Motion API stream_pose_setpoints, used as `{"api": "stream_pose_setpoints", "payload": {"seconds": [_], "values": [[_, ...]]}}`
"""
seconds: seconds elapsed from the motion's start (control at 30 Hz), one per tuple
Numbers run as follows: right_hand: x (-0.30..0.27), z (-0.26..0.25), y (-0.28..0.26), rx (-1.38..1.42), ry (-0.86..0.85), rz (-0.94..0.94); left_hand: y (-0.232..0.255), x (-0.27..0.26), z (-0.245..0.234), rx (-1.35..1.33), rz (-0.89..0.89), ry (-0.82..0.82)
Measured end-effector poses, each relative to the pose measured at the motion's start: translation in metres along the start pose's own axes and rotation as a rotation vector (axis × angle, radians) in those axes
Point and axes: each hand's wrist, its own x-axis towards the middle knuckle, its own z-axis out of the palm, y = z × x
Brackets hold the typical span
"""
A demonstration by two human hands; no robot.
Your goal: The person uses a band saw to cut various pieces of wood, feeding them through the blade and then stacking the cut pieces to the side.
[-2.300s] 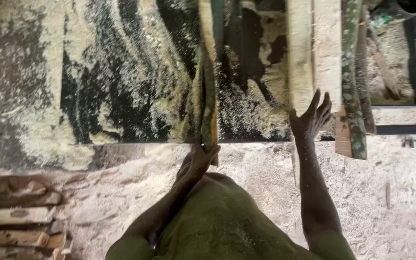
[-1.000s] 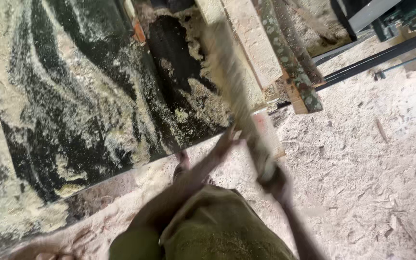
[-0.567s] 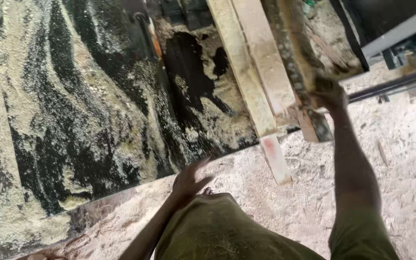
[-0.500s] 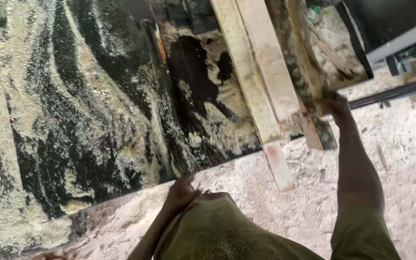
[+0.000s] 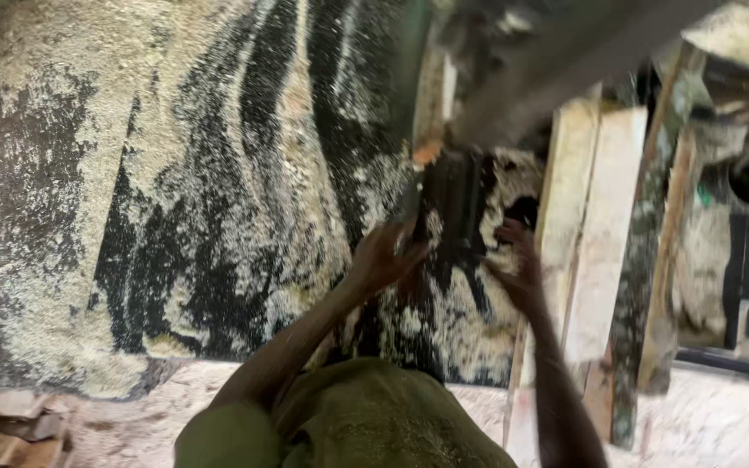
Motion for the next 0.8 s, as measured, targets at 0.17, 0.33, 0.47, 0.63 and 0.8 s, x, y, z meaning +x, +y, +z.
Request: {"api": "stream_pose_setpoints", "payload": {"seconds": [0.17,0.33,0.47,0.63,0.8], "values": [[0.174,0.110,0.014,-0.119,-0.136,0.266,-0.023,0.180,-0.019,-0.164,-0.106,0.244],[0.252,0.150,0.098,-0.222,-0.016,0.384,-0.045,0.301,0.000,0.150,-0.220,0.240],[0.272,0.159,0.122,-0.234,0.031,0.463,-0.053,0.339,0.014,0.337,-0.267,0.148],[0.244,0.149,0.115,-0.283,0.028,0.538,-0.040,0.329,0.028,0.299,-0.427,-0.041],[0.244,0.157,0.109,-0.333,-0.003,0.553,-0.017,0.301,0.076,0.591,-0.529,0.780]]}}
